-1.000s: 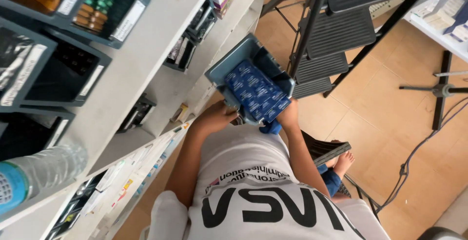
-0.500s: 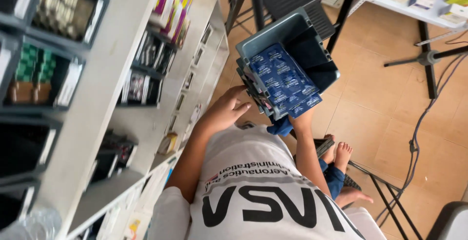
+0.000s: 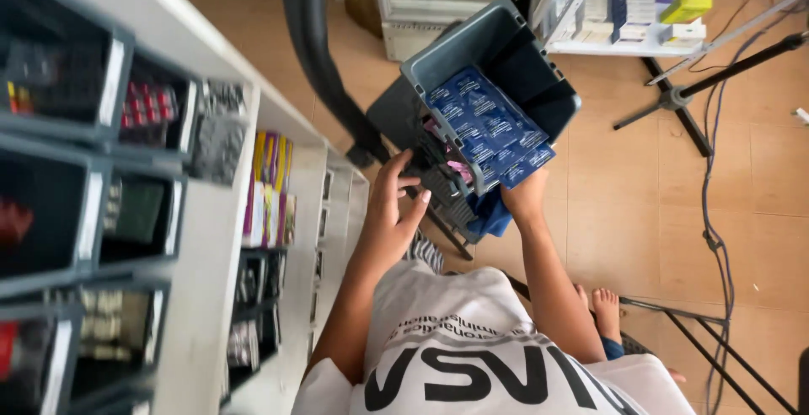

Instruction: Cleaning individual medicine blister packs with a cloth and organizing them into storage bins.

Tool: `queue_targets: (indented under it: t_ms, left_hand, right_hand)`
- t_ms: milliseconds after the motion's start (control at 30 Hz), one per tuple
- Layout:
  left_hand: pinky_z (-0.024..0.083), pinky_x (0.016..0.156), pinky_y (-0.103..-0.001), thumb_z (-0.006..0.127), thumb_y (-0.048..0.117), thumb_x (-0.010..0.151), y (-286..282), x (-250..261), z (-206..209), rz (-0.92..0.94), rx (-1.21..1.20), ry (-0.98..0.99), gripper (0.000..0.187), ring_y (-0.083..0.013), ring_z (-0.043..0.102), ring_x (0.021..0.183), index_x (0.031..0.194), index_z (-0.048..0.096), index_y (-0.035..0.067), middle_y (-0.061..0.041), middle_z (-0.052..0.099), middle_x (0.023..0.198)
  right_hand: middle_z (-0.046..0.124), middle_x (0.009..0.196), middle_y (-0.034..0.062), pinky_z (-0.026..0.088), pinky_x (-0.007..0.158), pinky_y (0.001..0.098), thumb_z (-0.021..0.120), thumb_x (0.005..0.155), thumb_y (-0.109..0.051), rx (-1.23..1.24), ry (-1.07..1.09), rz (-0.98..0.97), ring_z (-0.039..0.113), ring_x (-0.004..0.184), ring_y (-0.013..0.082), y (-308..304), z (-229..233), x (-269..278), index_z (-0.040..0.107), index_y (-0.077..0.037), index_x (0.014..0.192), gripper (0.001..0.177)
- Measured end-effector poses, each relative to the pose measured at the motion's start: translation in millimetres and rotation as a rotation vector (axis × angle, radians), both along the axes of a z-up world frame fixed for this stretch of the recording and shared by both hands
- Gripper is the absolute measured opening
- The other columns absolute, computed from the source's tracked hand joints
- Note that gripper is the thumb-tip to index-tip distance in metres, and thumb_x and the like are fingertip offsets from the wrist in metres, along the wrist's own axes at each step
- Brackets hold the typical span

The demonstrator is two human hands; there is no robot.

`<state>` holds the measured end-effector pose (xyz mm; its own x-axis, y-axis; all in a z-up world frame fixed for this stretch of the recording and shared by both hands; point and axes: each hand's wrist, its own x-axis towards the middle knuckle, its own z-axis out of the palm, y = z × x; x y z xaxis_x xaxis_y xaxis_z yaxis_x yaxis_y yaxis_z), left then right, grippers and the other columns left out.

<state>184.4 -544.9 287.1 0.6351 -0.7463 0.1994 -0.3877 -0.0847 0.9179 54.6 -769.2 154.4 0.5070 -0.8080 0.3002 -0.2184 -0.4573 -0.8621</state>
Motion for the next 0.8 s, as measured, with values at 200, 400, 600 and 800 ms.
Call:
queue_targets:
  t_ms: [200, 400, 600, 800]
  left_hand:
    - [0.043, 0.118, -0.047, 0.078, 0.014, 0.095, -52.1, 47.2, 43.1, 0.017, -0.15, -0.336, 0.061, -0.0383, 0.049, 0.142, 0.146, 0.045, 0.005, -0.02, 0.042, 0.156]
    - [0.047, 0.113, -0.046, 0.084, 0.018, 0.09, -97.3, 57.7, 41.1, 0.052, -0.11, -0.246, 0.052, -0.0375, 0.053, 0.136, 0.13, 0.053, 0.005, -0.019, 0.046, 0.15]
    - [0.045, 0.114, -0.048, 0.086, 0.018, 0.086, -131.2, 44.1, 41.6, 0.15, -0.18, -0.289, 0.055, -0.039, 0.052, 0.135, 0.127, 0.052, 0.004, -0.023, 0.045, 0.148]
    - [0.05, 0.105, -0.043, 0.085, 0.016, 0.089, -172.2, 18.4, 32.6, 0.311, -0.138, -0.245, 0.038, -0.0347, 0.058, 0.129, 0.107, 0.054, 0.005, -0.022, 0.05, 0.147]
  right_hand:
    - [0.074, 0.077, 0.0175, 0.055, 0.061, 0.0355, 0.068, 0.088, -0.011, 0.161, 0.097, -0.173, 0.072, 0.066, 0.0195, -52.8, -29.5, 53.9, 0.073, 0.004, 0.091, 0.016]
    - [0.073, 0.072, 0.0186, 0.054, 0.059, 0.0367, 0.071, 0.089, -0.015, 0.23, 0.177, -0.188, 0.07, 0.061, 0.0197, -72.6, -31.1, 76.4, 0.073, 0.005, 0.088, 0.02]
    - [0.074, 0.081, 0.0226, 0.057, 0.066, 0.04, 0.069, 0.086, -0.012, 0.103, 0.15, -0.074, 0.076, 0.073, 0.029, -98.7, -32.8, 80.6, 0.073, 0.004, 0.091, 0.017]
    - [0.075, 0.085, 0.0219, 0.057, 0.069, 0.0399, 0.071, 0.086, -0.014, 0.154, 0.151, 0.092, 0.077, 0.078, 0.029, -127.3, -19.6, 82.8, 0.074, 0.002, 0.095, 0.018]
